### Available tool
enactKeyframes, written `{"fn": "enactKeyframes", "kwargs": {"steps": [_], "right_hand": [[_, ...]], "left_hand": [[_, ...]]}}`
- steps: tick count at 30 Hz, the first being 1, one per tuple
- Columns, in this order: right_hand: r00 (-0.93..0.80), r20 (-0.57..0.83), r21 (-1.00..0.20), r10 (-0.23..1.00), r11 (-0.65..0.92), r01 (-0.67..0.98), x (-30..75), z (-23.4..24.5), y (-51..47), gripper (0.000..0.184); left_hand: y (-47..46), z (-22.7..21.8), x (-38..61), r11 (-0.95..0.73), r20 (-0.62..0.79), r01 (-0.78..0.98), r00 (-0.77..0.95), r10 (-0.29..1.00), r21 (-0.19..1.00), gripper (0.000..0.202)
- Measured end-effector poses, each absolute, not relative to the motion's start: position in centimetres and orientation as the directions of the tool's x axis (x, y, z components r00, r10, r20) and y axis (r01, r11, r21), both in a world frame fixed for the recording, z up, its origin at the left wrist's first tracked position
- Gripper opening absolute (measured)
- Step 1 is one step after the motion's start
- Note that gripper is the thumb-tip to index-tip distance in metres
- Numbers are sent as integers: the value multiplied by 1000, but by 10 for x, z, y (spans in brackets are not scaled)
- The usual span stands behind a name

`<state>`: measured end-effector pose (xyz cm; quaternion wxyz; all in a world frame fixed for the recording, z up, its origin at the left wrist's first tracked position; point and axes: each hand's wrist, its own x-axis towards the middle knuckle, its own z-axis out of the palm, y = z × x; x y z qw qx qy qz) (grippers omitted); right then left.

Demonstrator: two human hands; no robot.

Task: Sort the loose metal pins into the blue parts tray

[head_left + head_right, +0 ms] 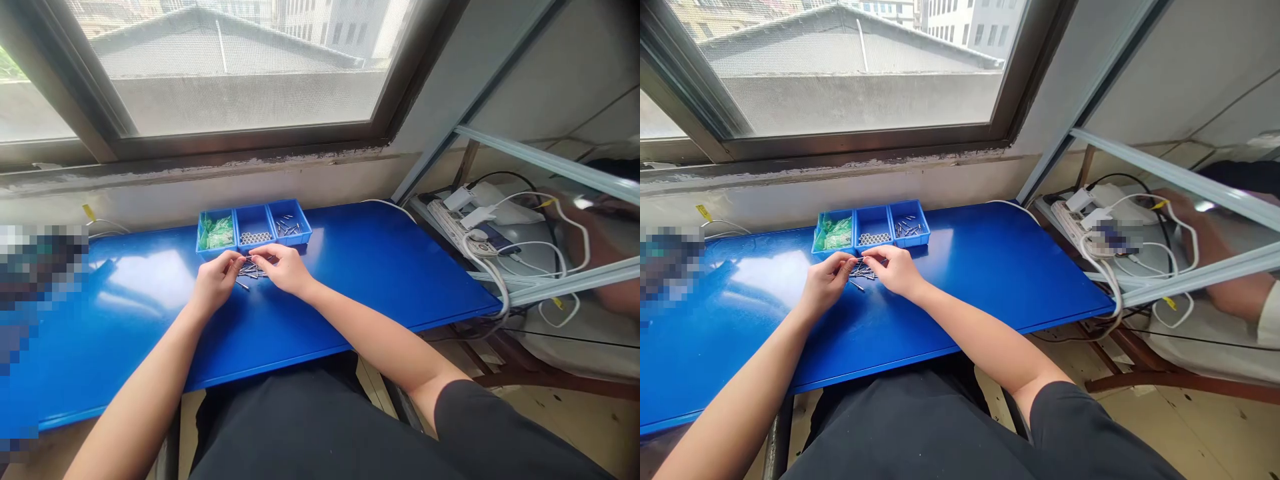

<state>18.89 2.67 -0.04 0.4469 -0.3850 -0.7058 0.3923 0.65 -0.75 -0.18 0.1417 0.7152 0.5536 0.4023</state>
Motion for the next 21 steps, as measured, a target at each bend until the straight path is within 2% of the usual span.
{"fn": "enactKeyframes", "kwargs": {"steps": [6,21], "right_hand": [[-329,338,-894,882,410,181,188,-1,26,17],[-325,331,-889,886,409,208,188,1,26,17]], "left_hand": [[-7,1,8,-353,420,676,71,905,646,29],[-6,-2,8,-343,421,660,43,906,669,21]]}}
